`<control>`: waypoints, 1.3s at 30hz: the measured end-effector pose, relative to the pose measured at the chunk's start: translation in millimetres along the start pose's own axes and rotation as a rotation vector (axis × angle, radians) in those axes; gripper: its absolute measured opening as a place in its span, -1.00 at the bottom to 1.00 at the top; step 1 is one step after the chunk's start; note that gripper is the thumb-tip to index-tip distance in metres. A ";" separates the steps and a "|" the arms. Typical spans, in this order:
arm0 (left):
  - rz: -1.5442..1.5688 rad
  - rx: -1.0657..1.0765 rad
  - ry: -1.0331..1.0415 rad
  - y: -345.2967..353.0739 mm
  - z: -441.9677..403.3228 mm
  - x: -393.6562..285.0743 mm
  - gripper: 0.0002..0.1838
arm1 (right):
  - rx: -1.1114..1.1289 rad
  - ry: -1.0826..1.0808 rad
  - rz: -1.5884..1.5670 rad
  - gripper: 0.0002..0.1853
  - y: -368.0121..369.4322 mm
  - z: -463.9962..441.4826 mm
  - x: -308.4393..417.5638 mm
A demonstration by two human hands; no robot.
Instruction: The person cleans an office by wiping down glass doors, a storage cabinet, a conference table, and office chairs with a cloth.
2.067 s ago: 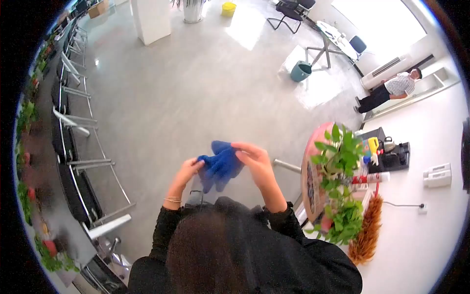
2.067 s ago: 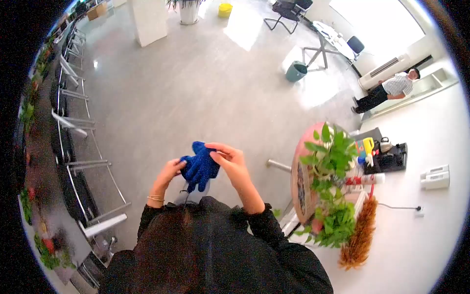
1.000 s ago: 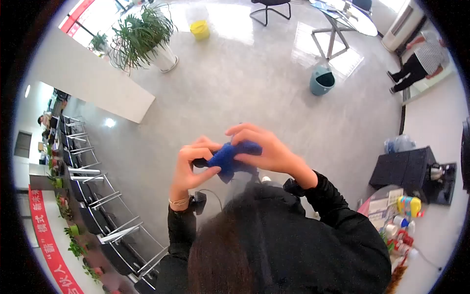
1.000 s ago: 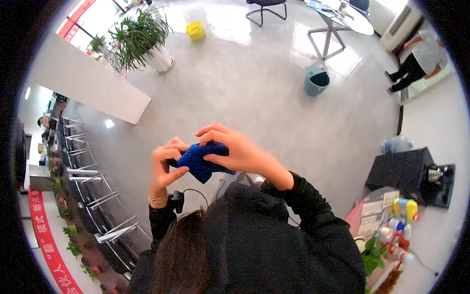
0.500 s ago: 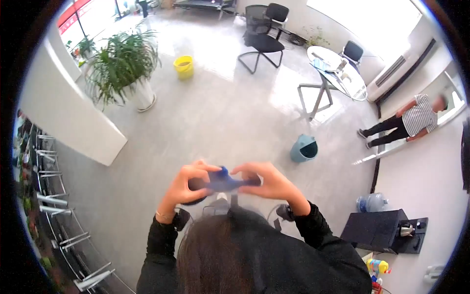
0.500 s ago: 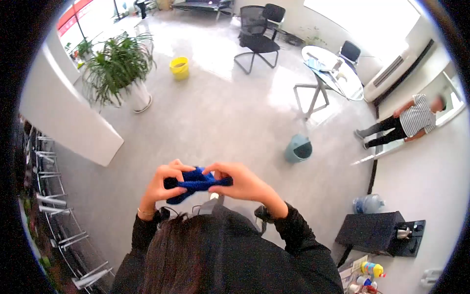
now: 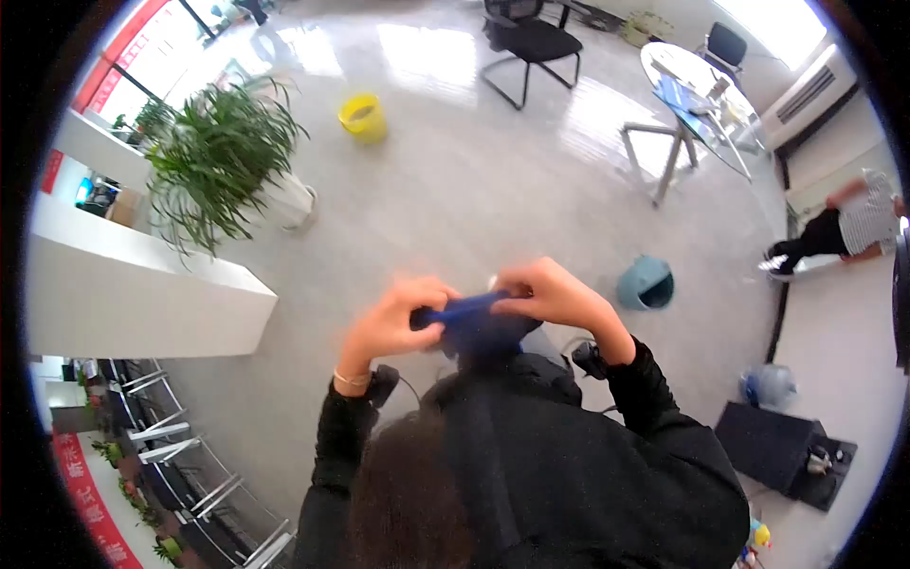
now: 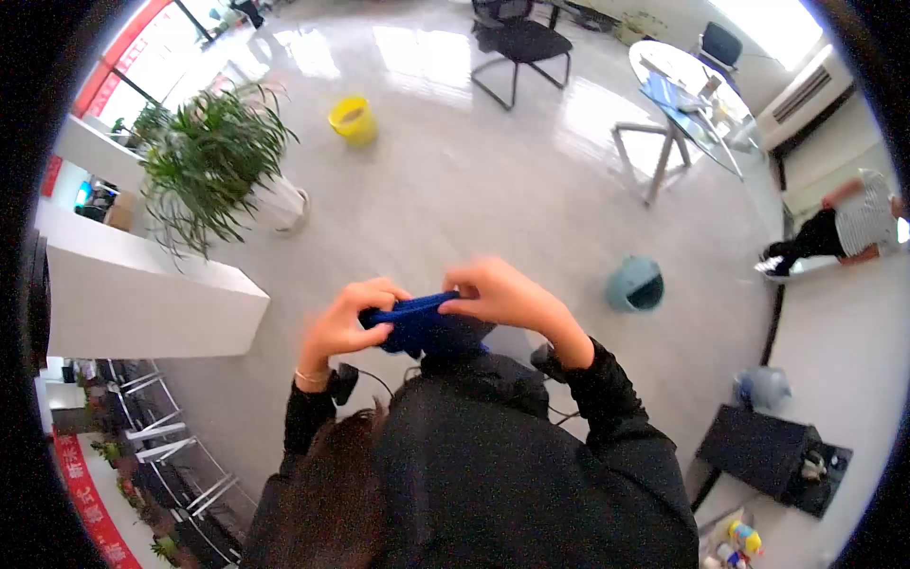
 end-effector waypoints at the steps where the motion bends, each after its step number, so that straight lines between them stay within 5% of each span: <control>1: 0.010 -0.022 -0.091 -18.9 -14.2 17.0 -0.81 | -0.048 -0.031 0.074 -0.78 -22.1 -19.5 -14.2; 3: -0.166 -0.097 -0.051 -59.1 -47.3 29.2 -0.78 | -0.070 -0.051 0.115 -0.77 -68.2 -59.8 -28.4; 8: -0.376 -0.165 -0.415 -169.5 -92.6 59.9 -0.78 | -0.104 -0.280 0.352 -0.78 -168.1 -176.7 -26.4; 14: -0.464 -0.568 -0.490 -298.0 -134.1 124.8 -0.80 | -0.059 -0.435 0.416 -0.77 -247.6 -308.9 -40.8; 22: -0.619 -0.526 -0.511 -458.9 -201.2 286.3 -0.85 | -0.054 -0.252 0.528 -0.73 -333.9 -503.6 -130.7; 29: -0.827 -0.537 -0.214 -679.6 -310.1 302.3 -0.79 | -0.417 -0.111 0.685 -0.60 -485.1 -632.8 -131.6; 33: -0.759 -0.255 -0.265 -775.3 -371.0 325.7 -0.74 | -0.556 -0.167 0.635 -0.59 -555.1 -692.8 -154.9; 39: -0.734 -0.221 -0.266 -853.0 -449.0 398.3 -0.79 | -0.359 -0.026 0.461 -0.70 -622.2 -773.0 -238.3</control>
Point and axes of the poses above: each hand's wrist, its own z-axis away from the middle knuckle, its own y-axis out of the palm, x = y × z, the point moved 4 cm from there along -z, towards the middle knuckle, and after that the axes turned 10 degrees about x, right-handed, at the moved point
